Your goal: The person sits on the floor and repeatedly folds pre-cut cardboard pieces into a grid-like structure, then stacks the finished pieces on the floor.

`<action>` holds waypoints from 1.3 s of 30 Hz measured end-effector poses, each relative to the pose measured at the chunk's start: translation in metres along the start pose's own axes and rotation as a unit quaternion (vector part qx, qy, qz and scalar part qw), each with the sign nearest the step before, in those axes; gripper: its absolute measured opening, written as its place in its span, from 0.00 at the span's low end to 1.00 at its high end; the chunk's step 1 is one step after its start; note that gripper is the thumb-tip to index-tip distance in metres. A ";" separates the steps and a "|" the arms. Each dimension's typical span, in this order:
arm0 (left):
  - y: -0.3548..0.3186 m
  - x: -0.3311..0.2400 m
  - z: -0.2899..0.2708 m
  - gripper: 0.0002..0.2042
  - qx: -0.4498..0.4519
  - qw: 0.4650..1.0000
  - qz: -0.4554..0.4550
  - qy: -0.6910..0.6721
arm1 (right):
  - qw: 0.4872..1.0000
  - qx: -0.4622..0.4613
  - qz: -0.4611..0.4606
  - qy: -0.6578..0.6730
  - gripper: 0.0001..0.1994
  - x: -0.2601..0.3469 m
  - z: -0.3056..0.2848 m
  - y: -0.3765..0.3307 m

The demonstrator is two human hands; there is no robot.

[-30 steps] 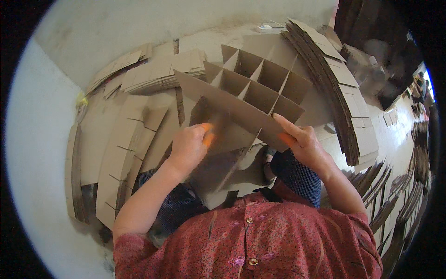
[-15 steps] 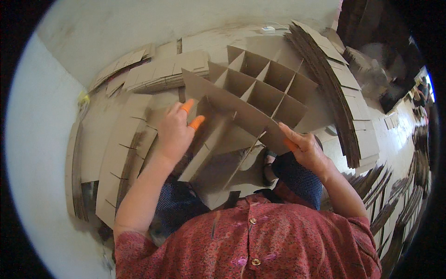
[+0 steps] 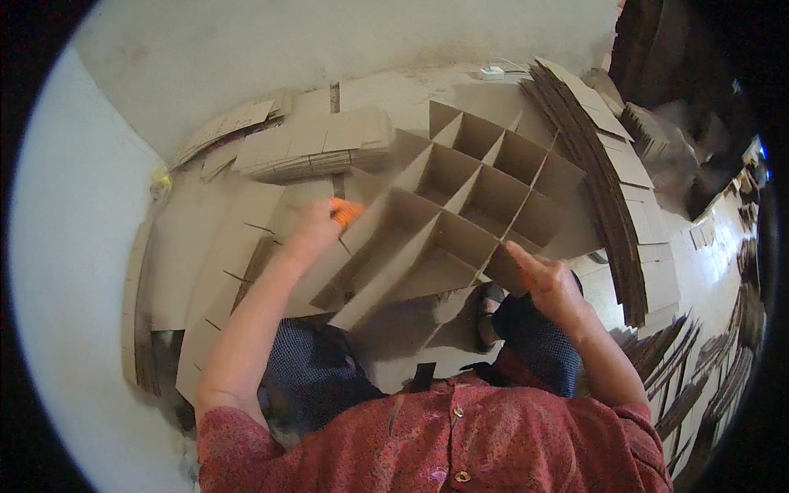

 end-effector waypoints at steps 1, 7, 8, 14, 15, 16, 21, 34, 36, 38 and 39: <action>0.013 0.010 -0.009 0.15 -0.027 0.999 0.009 0.031 | 1.000 -0.019 -0.001 0.003 0.27 -0.001 -0.005 0.003; 0.084 0.049 -0.020 0.33 -0.075 0.969 0.005 0.237 | 0.996 -0.076 0.035 0.010 0.25 -0.025 0.011 0.012; 0.096 0.051 -0.018 0.33 -0.100 0.954 0.005 0.283 | 0.995 -0.091 0.042 0.023 0.25 -0.026 0.013 0.014; 0.174 0.081 -0.011 0.29 -0.069 0.956 0.056 0.278 | 0.978 -0.201 0.026 0.055 0.25 -0.038 0.026 0.010; 0.179 0.088 -0.012 0.22 -0.073 0.967 0.041 0.239 | 0.978 -0.197 0.029 0.058 0.26 -0.040 0.026 0.007; 0.180 0.097 -0.017 0.17 -0.080 0.976 0.021 0.202 | 0.979 -0.188 0.027 0.068 0.26 -0.042 0.030 0.008; 0.165 0.090 -0.034 0.10 -0.124 0.966 0.014 0.226 | 0.976 -0.213 0.020 0.035 0.27 -0.050 0.037 0.014; -0.047 -0.102 0.022 0.16 -0.137 0.928 0.334 -0.092 | 0.846 -0.170 0.091 0.496 0.24 0.050 0.007 0.015; -0.072 -0.111 0.035 0.21 -0.072 0.906 0.412 0.071 | 0.860 -0.118 0.144 0.475 0.20 0.064 -0.003 0.024; -0.087 -0.120 0.051 0.19 -0.030 0.883 0.467 0.026 | 0.956 -0.087 0.141 0.242 0.20 0.062 -0.003 0.019; -0.085 -0.125 0.057 0.20 -0.006 0.849 0.521 0.087 | 0.977 -0.087 0.140 0.138 0.20 0.061 -0.006 0.009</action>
Point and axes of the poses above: each hand's wrist, its own y-axis towards the middle knuckle, its own z-axis out of the palm, x = y × z, the point moved 2 cm from there along y, towards the middle knuckle, and after that the axes turned 7 degrees about x, right-handed, at the moved point
